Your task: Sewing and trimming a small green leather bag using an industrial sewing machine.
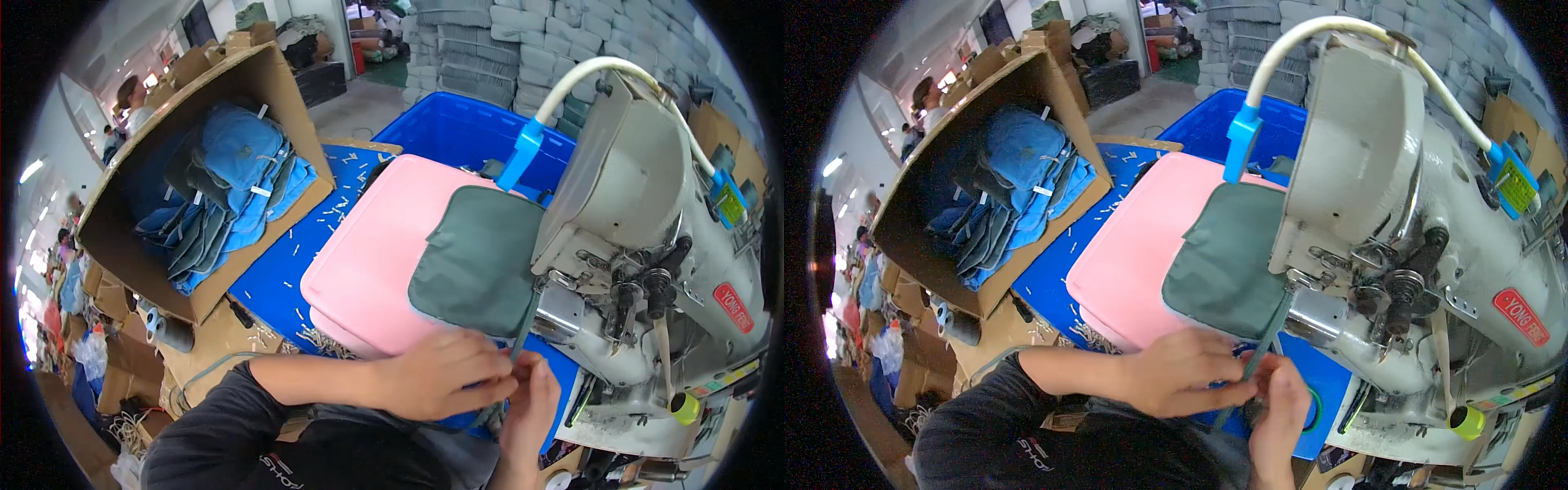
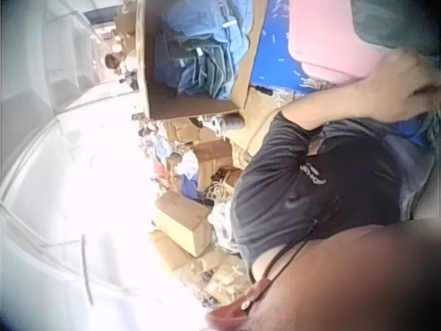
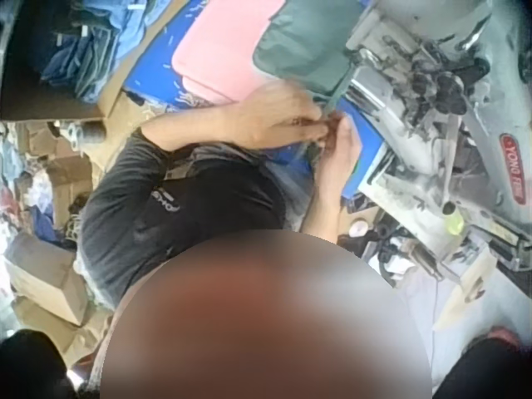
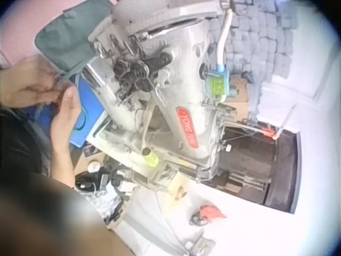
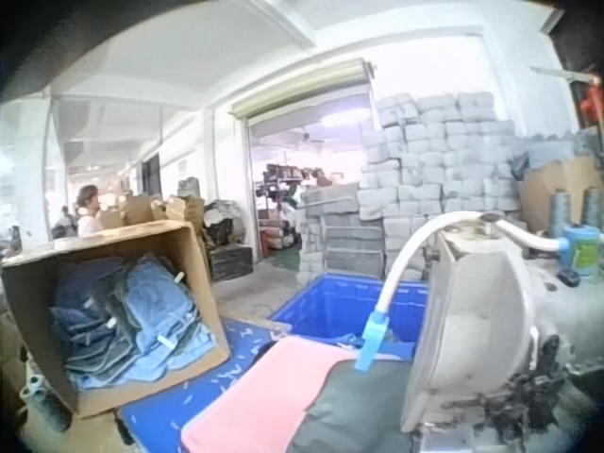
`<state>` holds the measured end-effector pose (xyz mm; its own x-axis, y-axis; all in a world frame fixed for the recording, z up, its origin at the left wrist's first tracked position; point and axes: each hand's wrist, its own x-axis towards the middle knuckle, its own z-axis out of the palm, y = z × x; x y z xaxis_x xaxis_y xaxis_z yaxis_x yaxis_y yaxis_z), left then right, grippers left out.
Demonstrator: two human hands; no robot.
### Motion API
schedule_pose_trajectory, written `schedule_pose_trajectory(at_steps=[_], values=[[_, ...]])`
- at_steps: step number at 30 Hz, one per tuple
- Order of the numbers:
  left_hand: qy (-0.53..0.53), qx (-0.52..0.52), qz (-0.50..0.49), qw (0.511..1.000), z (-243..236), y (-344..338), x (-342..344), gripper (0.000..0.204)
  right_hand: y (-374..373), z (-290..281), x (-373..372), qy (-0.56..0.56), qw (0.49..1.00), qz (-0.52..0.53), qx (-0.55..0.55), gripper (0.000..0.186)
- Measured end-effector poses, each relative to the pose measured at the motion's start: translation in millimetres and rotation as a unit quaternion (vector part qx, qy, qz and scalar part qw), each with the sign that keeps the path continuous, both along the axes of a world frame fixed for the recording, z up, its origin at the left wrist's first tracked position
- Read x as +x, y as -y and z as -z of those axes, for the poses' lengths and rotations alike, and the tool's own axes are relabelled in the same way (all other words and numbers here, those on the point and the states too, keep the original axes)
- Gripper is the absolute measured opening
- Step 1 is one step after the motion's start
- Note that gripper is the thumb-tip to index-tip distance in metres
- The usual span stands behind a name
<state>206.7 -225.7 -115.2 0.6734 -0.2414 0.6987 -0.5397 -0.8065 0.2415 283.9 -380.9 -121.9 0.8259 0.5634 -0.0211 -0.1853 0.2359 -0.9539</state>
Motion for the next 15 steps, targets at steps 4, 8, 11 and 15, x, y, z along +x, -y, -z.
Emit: schedule_pose_trajectory(at_steps=[4,8,11,15], values=[[0.043,0.048,0.053,0.996,0.4,13.5,-35.3,0.024,-6.3,-14.7,-21.5,0.009,0.997,-0.038,-0.059,0.028],[-0.180,-0.289,0.049,0.939,5.8,26.0,-46.4,0.041,4.8,-29.2,-26.4,-0.026,0.999,-0.028,-0.022,0.019],[-0.340,-0.537,0.175,0.752,23.3,46.7,-58.8,0.058,6.7,-24.2,-36.0,-0.014,0.999,0.004,-0.049,0.019],[-0.289,-0.379,0.072,0.876,10.2,7.1,-70.8,0.020,14.7,-34.4,-45.7,-0.060,0.998,0.009,-0.001,0.017]])
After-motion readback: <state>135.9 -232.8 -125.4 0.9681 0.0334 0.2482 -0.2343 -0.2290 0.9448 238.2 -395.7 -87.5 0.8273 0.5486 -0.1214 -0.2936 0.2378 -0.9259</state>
